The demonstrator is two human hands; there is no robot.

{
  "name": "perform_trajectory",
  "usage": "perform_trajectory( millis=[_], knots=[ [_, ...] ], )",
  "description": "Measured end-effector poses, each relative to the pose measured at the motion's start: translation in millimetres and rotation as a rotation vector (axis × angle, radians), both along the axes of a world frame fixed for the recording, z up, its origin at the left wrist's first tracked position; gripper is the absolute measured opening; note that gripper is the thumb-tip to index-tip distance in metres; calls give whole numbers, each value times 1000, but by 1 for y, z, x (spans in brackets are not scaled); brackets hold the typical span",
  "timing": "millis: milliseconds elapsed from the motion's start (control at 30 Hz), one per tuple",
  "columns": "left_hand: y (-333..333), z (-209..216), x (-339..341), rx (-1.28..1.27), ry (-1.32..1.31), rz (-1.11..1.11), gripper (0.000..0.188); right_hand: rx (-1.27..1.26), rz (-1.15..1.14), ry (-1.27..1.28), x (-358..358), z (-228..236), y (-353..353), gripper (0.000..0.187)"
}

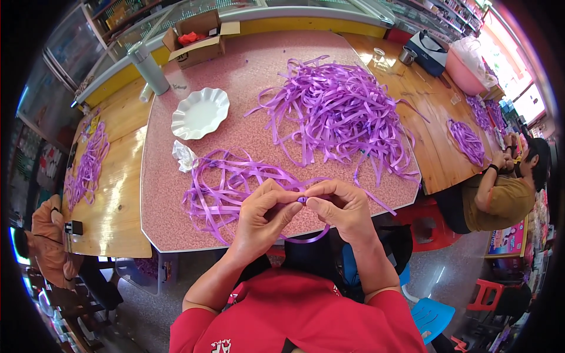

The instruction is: Braiding or tying together multiple strands of purple plastic ribbons at a work table.

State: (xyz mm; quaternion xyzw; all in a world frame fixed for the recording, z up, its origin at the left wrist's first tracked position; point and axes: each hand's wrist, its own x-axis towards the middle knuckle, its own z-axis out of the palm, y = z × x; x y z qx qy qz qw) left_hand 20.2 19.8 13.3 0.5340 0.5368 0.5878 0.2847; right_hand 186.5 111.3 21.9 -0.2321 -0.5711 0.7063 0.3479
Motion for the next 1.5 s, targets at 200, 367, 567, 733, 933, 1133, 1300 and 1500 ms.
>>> perform_trajectory(
  millis=[200, 367, 567, 733, 933, 1133, 1300, 1500],
  knots=[
    [0, 1, 1, -5, -118, -44, 13, -203, 62, 116, 2, -7, 0, 11],
    [0, -2, 2, 61, -4, 10, 15, 99, -94, 89, -6, -3, -12, 11],
    [0, 1, 3, 40, 7, 29, 15, 564, -163, -91, -2, -1, -9, 14],
    [-1, 3, 0, 30, 31, -12, 12, 654, -91, -59, 4, 4, -1, 15],
    [1, 5, -2, 55, 75, -46, 10, 304, 80, 38, 9, -1, 5, 12],
    [0, 6, -1, 164, 226, -16, 15, -73, 191, 150, 8, -6, 9, 11],
    [0, 5, 1, 200, 271, 51, 19, -161, 171, 103, 4, -2, 5, 12],
    [-1, 5, -2, 129, 247, 39, 16, 160, -38, 129, -2, -10, -8, 10]
  ],
)
